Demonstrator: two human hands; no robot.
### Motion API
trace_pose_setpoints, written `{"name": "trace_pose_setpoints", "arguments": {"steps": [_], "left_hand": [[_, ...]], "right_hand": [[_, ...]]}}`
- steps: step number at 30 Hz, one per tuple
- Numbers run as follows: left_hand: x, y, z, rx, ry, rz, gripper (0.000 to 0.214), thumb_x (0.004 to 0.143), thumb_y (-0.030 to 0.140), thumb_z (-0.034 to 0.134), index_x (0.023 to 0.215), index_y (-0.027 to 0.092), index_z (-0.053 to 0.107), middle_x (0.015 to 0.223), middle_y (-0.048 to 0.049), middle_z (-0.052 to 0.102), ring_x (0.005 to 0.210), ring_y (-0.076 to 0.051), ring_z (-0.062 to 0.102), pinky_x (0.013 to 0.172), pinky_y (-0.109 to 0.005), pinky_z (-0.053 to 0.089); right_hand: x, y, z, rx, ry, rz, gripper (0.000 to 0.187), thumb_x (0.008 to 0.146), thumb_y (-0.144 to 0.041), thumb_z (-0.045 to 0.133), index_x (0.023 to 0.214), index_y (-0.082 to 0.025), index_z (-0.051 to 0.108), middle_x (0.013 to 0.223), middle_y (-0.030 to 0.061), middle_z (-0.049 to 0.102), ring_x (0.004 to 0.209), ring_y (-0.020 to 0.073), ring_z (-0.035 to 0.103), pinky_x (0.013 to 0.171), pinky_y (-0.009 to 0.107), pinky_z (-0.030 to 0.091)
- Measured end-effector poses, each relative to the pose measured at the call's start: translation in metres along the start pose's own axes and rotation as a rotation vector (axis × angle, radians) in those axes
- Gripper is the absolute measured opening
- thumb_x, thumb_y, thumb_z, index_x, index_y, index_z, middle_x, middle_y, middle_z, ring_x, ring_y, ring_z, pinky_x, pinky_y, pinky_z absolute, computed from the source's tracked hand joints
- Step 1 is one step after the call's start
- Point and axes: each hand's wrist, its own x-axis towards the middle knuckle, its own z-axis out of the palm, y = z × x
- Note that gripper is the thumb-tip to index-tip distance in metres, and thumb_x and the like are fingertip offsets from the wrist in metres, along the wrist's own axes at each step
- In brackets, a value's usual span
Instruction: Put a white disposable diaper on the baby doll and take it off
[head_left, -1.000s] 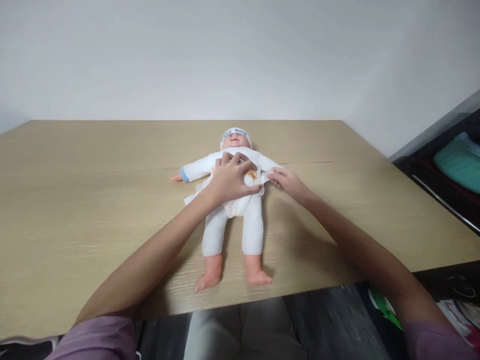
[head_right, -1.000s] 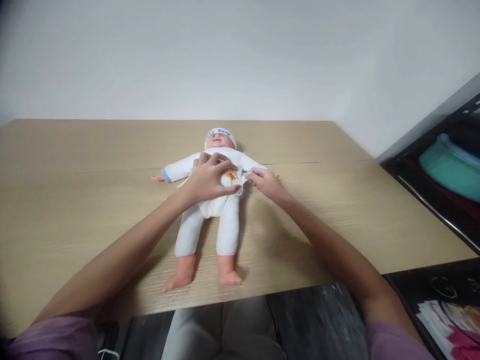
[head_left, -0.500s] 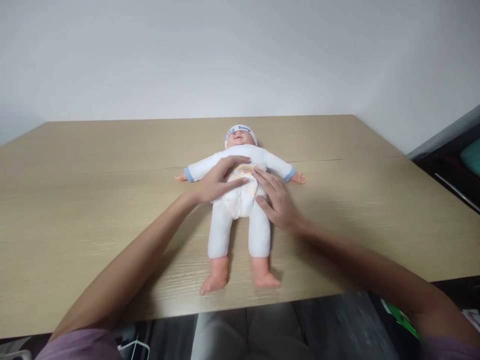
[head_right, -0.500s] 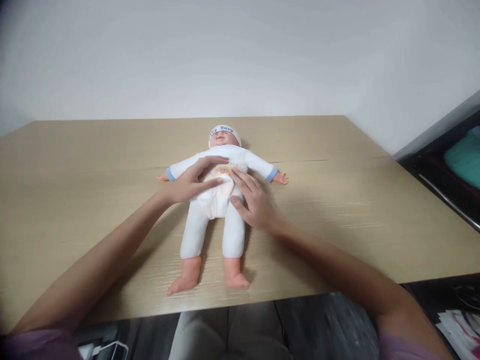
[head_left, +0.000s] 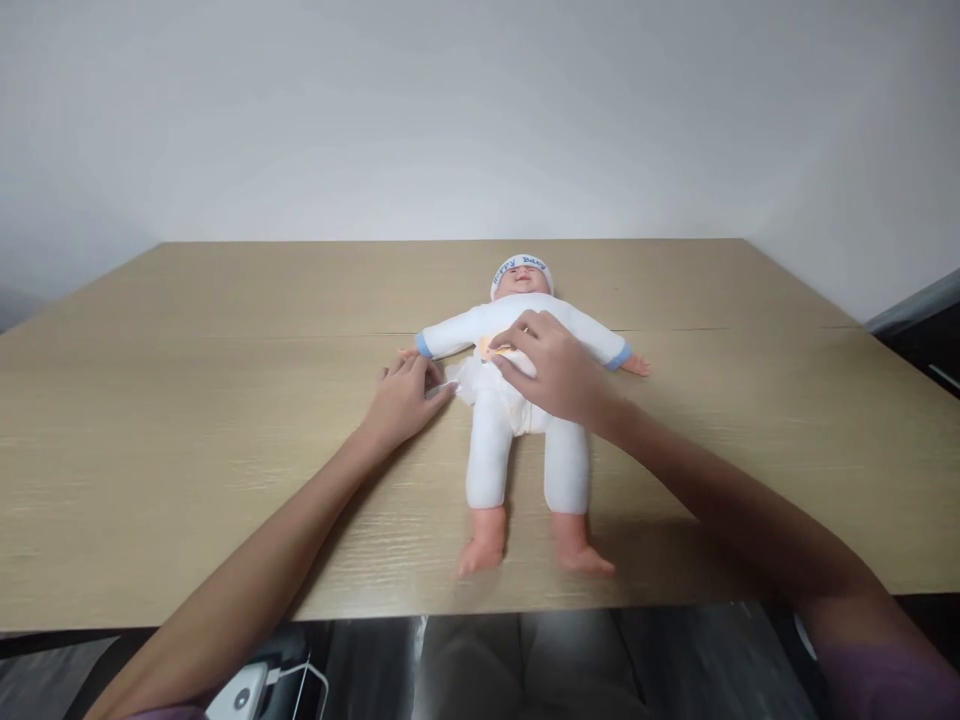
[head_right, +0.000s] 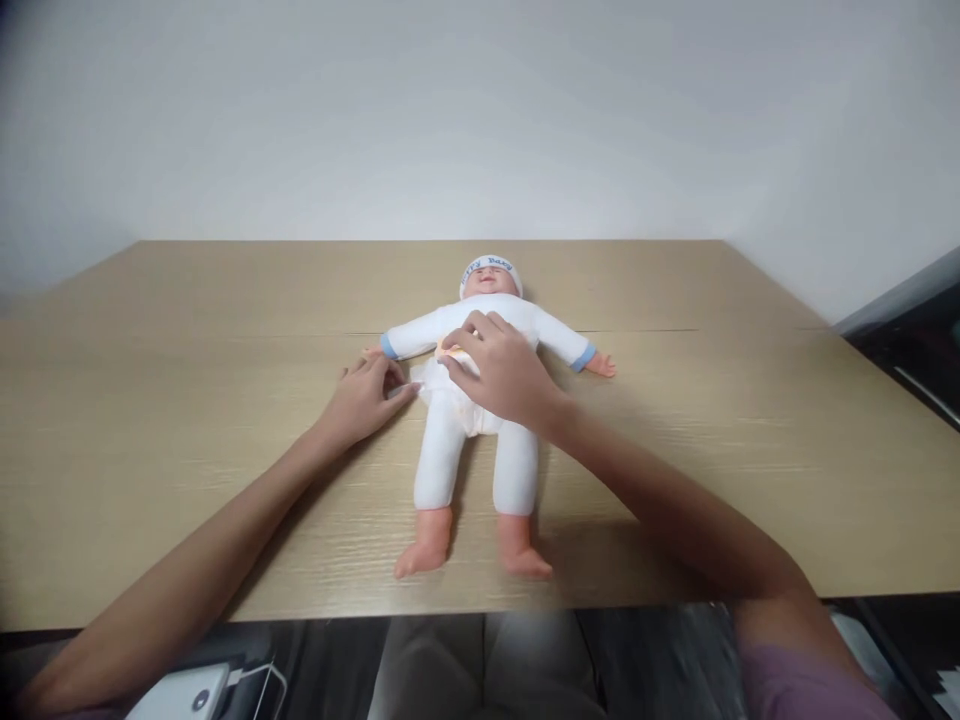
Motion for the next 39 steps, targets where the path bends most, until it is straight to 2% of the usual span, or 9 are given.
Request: {"name": "trace_pose_setpoints", "arguments": {"steps": [5,11,16,20,24,29,32,36,39], "left_hand": [[0.006,-0.003,-0.014,-0.233,-0.182,-0.118,0.048,0.096,0.067,0.059,0.075,0.024,0.056,0.075,-0.0036,0.063,0.078,-0.026,0.057,0.084,-0.041,0.044],[0.033,0.02,-0.034,-0.808,-0.076,-0.145,0.055,0.092,0.066,0.068,0.065,0.022,0.048,0.067,0.0024,0.042,0.066,-0.015,0.038,0.066,-0.031,0.03],[0.061,0.071,-0.019,-0.932,-0.132,-0.056,0.055,0.092,0.067,0.071,0.066,0.02,0.057,0.07,-0.0008,0.054,0.068,-0.016,0.045,0.064,-0.031,0.033],[0.069,0.082,0.003,-1.055,-0.059,-0.05,0.047,0.095,0.066,0.068,0.086,0.021,0.064,0.075,-0.0007,0.057,0.071,-0.017,0.051,0.066,-0.03,0.04],[0.063,0.067,0.017,-1.025,0.07,-0.04,0.044,0.094,0.061,0.077,0.106,0.022,0.06,0.088,0.0004,0.059,0.076,-0.016,0.054,0.069,-0.028,0.043],[0.064,0.054,0.026,-0.991,-0.009,0.003,0.046,0.098,0.065,0.072,0.094,0.022,0.057,0.076,0.0035,0.051,0.068,-0.014,0.048,0.066,-0.029,0.039],[0.062,0.057,0.023,-0.865,0.108,-0.073,0.034,0.1,0.053,0.071,0.099,0.022,0.056,0.081,0.0015,0.056,0.074,-0.017,0.054,0.07,-0.031,0.043],[0.026,0.075,-0.002,-0.577,0.362,-0.009,0.022,0.102,0.039,0.07,0.111,0.024,0.056,0.108,-0.005,0.065,0.086,-0.02,0.057,0.078,-0.034,0.047],[-0.021,0.095,-0.024,-0.429,0.325,0.247,0.012,0.109,0.036,0.063,0.111,0.025,0.059,0.113,-0.0054,0.068,0.093,-0.022,0.058,0.088,-0.039,0.048]], "right_hand": [[0.029,0.0,0.015,-0.048,-0.181,0.139,0.014,0.097,-0.035,0.078,0.101,-0.022,0.076,0.1,0.0065,0.071,0.101,0.0281,0.064,0.09,0.041,0.048],[0.03,-0.001,0.01,-0.005,-0.238,0.21,0.04,0.095,-0.04,0.083,0.128,-0.019,0.074,0.107,0.0066,0.074,0.103,0.0268,0.067,0.087,0.037,0.047],[0.028,0.001,0.01,0.104,-0.172,0.223,0.05,0.101,-0.04,0.075,0.145,-0.017,0.067,0.108,0.008,0.078,0.101,0.0265,0.07,0.085,0.035,0.048],[0.029,0.008,0.01,0.141,-0.151,0.308,0.05,0.106,-0.027,0.061,0.155,-0.018,0.058,0.108,0.0079,0.079,0.096,0.0252,0.071,0.083,0.034,0.046],[0.029,0.013,0.009,0.224,-0.142,0.341,0.044,0.105,-0.027,0.057,0.149,-0.021,0.061,0.093,0.0016,0.073,0.082,0.0216,0.065,0.076,0.031,0.043],[0.029,0.019,0.01,0.303,-0.076,0.331,0.041,0.093,-0.015,0.058,0.133,-0.021,0.069,0.075,-0.0051,0.056,0.073,0.0189,0.057,0.074,0.03,0.041],[0.031,0.022,0.003,0.312,-0.033,0.281,0.045,0.089,-0.007,0.054,0.126,-0.021,0.074,0.072,-0.0055,0.048,0.071,0.0184,0.051,0.076,0.031,0.042],[0.012,0.009,-0.018,0.262,0.078,0.168,0.028,0.093,-0.009,0.055,0.108,-0.021,0.076,0.083,-0.0015,0.052,0.075,0.018,0.052,0.078,0.032,0.044],[-0.033,-0.015,-0.032,0.303,-0.006,0.096,0.009,0.099,-0.019,0.066,0.107,-0.022,0.07,0.091,-0.001,0.059,0.076,0.0166,0.058,0.077,0.031,0.047]]}}
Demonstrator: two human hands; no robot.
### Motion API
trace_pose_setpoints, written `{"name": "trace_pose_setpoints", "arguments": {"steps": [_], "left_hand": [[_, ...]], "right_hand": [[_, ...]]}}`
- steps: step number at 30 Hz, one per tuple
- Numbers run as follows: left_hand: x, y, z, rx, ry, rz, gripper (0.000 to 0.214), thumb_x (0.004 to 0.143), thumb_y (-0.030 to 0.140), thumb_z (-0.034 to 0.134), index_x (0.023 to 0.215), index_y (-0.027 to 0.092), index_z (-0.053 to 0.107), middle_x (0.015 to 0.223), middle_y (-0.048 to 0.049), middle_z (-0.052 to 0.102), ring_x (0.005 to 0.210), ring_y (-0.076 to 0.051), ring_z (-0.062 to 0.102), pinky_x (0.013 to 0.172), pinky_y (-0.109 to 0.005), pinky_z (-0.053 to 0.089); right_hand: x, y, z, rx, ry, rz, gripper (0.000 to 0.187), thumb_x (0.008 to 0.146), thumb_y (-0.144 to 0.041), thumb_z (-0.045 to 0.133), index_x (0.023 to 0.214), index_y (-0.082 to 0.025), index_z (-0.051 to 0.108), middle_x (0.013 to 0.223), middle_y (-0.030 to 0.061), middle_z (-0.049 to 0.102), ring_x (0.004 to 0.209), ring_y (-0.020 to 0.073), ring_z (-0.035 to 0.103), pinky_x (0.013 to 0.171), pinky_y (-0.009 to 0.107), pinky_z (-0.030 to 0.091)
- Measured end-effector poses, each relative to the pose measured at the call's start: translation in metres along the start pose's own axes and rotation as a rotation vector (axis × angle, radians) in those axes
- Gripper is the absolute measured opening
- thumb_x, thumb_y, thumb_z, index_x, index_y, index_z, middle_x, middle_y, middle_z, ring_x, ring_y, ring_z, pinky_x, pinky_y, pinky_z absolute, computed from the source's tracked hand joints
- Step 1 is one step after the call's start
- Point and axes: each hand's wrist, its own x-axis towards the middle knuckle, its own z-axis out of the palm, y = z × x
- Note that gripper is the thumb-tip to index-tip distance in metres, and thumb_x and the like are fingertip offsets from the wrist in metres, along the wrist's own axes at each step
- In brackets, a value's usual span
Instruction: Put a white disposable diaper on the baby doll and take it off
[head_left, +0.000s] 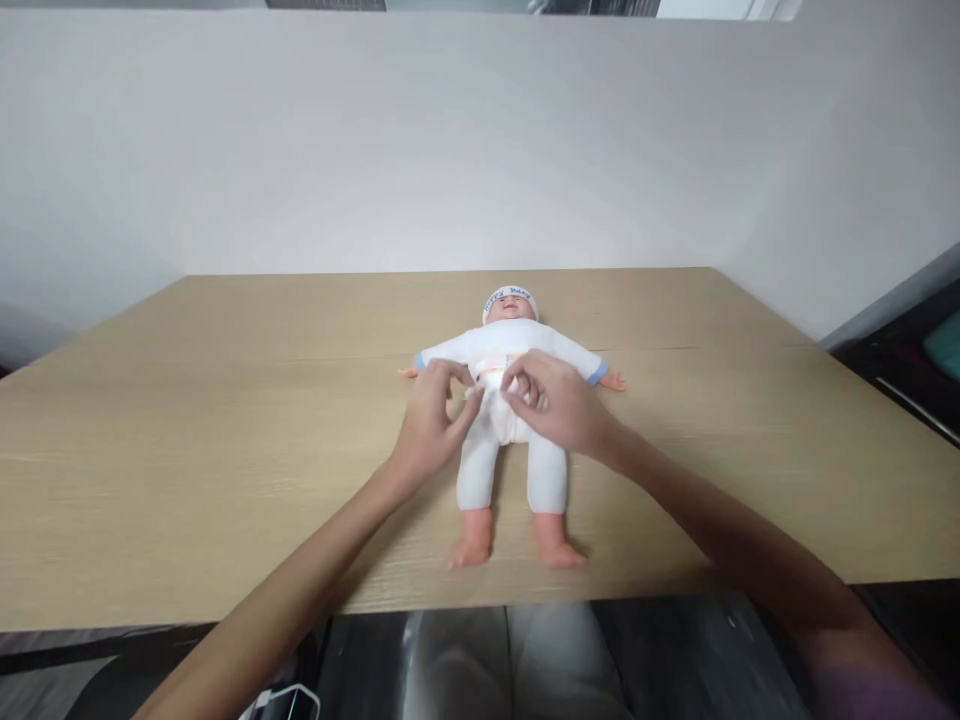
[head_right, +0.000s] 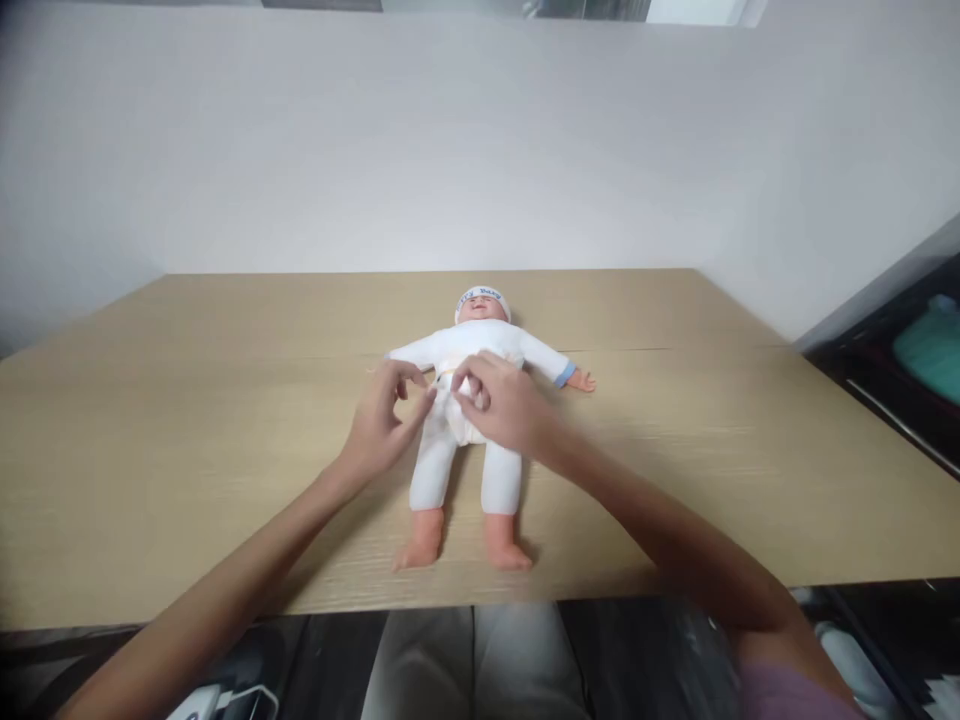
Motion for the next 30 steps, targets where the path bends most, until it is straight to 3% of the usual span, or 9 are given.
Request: {"name": "trace_pose_setpoints", "arguments": {"steps": [4,6,11,15,18,21,25,28,30], "left_hand": [[-0.037,0.029,-0.012,0.031,-0.46,0.168,0.017,0.113,0.037,0.055,0.108,0.025,0.066,0.106,-0.0045,0.073,0.098,-0.025,0.059,0.096,-0.042,0.047],[-0.044,0.026,-0.008,0.035,-0.54,0.108,0.021,0.113,0.039,0.054,0.105,0.025,0.067,0.103,-0.0043,0.074,0.098,-0.026,0.06,0.097,-0.043,0.047],[-0.031,0.009,0.011,0.049,-0.402,-0.121,0.027,0.104,0.048,0.068,0.095,0.025,0.059,0.087,-0.0036,0.068,0.088,-0.027,0.06,0.078,-0.038,0.045],[-0.021,0.004,0.025,0.079,-0.374,-0.121,0.039,0.101,0.05,0.071,0.077,0.025,0.053,0.074,-0.0018,0.057,0.075,-0.024,0.056,0.071,-0.036,0.04],[-0.024,0.0,0.03,0.036,-0.338,-0.1,0.041,0.102,0.05,0.07,0.074,0.024,0.056,0.073,-0.0024,0.057,0.078,-0.025,0.058,0.072,-0.036,0.043],[-0.03,-0.003,0.03,-0.02,-0.283,-0.04,0.03,0.104,0.046,0.07,0.084,0.024,0.067,0.099,-0.0072,0.069,0.098,-0.027,0.065,0.09,-0.041,0.052],[-0.032,-0.004,0.027,-0.052,-0.236,-0.037,0.02,0.103,0.043,0.07,0.098,0.024,0.075,0.139,-0.0119,0.067,0.126,-0.031,0.065,0.111,-0.046,0.051],[-0.03,-0.003,0.026,-0.052,-0.241,-0.039,0.02,0.103,0.043,0.069,0.097,0.024,0.074,0.143,-0.0118,0.068,0.13,-0.033,0.064,0.113,-0.048,0.049],[-0.028,-0.002,0.027,-0.057,-0.263,-0.031,0.022,0.103,0.043,0.068,0.093,0.024,0.072,0.132,-0.011,0.073,0.123,-0.032,0.065,0.11,-0.047,0.049]], "right_hand": [[-0.067,-0.013,0.002,-0.06,-0.24,0.029,0.011,0.104,-0.029,0.071,0.111,-0.024,0.066,0.107,0.0019,0.073,0.091,0.0192,0.068,0.084,0.032,0.049],[-0.083,-0.008,0.004,-0.159,-0.228,0.088,0.008,0.104,-0.026,0.071,0.11,-0.024,0.067,0.106,0.0032,0.074,0.093,0.021,0.069,0.084,0.033,0.048],[-0.075,0.008,0.011,-0.324,-0.137,0.26,0.01,0.106,-0.03,0.072,0.104,-0.021,0.066,0.089,0.0022,0.072,0.079,0.0206,0.065,0.07,0.032,0.039],[-0.071,0.011,0.025,-0.46,-0.129,0.193,0.012,0.107,-0.032,0.07,0.106,-0.02,0.067,0.104,0.0088,0.073,0.093,0.0262,0.066,0.079,0.037,0.045],[-0.078,0.013,0.033,-0.492,-0.116,0.168,0.015,0.107,-0.033,0.068,0.114,-0.02,0.069,0.113,0.0119,0.072,0.103,0.0305,0.066,0.086,0.041,0.049],[-0.084,0.015,0.035,-0.463,-0.089,0.163,0.019,0.107,-0.036,0.066,0.118,-0.022,0.07,0.116,0.0129,0.069,0.106,0.0325,0.065,0.089,0.044,0.053],[-0.089,0.015,0.034,-0.358,-0.041,0.147,0.023,0.107,-0.037,0.065,0.125,-0.023,0.07,0.128,0.0147,0.066,0.117,0.0344,0.064,0.101,0.05,0.054],[-0.091,0.014,0.036,-0.309,-0.024,0.162,0.026,0.106,-0.038,0.066,0.128,-0.024,0.07,0.139,0.0155,0.066,0.124,0.0361,0.063,0.107,0.054,0.052],[-0.09,0.013,0.037,-0.292,-0.032,0.176,0.029,0.106,-0.04,0.067,0.13,-0.023,0.068,0.143,0.0151,0.067,0.127,0.037,0.062,0.108,0.054,0.051]]}}
